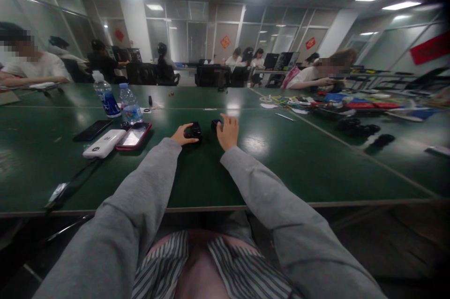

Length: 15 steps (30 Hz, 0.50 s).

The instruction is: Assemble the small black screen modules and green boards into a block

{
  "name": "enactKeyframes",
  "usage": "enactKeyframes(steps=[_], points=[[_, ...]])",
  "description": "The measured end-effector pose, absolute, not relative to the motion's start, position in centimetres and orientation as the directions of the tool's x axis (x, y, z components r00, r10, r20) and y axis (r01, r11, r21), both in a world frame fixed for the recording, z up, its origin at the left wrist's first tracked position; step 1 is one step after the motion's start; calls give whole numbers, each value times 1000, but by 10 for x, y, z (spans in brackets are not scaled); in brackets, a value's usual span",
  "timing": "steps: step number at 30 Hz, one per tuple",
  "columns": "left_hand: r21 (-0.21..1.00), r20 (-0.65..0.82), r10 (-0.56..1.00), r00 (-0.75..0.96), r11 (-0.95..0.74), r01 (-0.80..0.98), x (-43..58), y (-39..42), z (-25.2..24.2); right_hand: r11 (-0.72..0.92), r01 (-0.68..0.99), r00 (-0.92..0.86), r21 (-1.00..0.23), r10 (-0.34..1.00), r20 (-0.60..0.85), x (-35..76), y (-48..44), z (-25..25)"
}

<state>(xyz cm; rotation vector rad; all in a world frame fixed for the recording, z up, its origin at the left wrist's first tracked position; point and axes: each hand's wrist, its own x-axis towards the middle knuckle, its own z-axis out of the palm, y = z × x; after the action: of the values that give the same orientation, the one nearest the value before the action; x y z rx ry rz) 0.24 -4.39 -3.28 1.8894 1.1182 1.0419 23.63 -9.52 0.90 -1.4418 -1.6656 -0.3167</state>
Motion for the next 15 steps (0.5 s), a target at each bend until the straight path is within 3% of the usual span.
enactKeyframes(steps=[3,6,15], points=[[865,270,909,316,-373,334,2,-42,-32,200,893,112,-403,769,629,254,-83,-1],[866,265,908,325,-372,334,1,-41,-32,203,880,40,-428,868,494,259,-74,-16],[850,304,896,324,-408,332,1,-37,-37,313,858,-122,-408,895,430,243,-79,-23]])
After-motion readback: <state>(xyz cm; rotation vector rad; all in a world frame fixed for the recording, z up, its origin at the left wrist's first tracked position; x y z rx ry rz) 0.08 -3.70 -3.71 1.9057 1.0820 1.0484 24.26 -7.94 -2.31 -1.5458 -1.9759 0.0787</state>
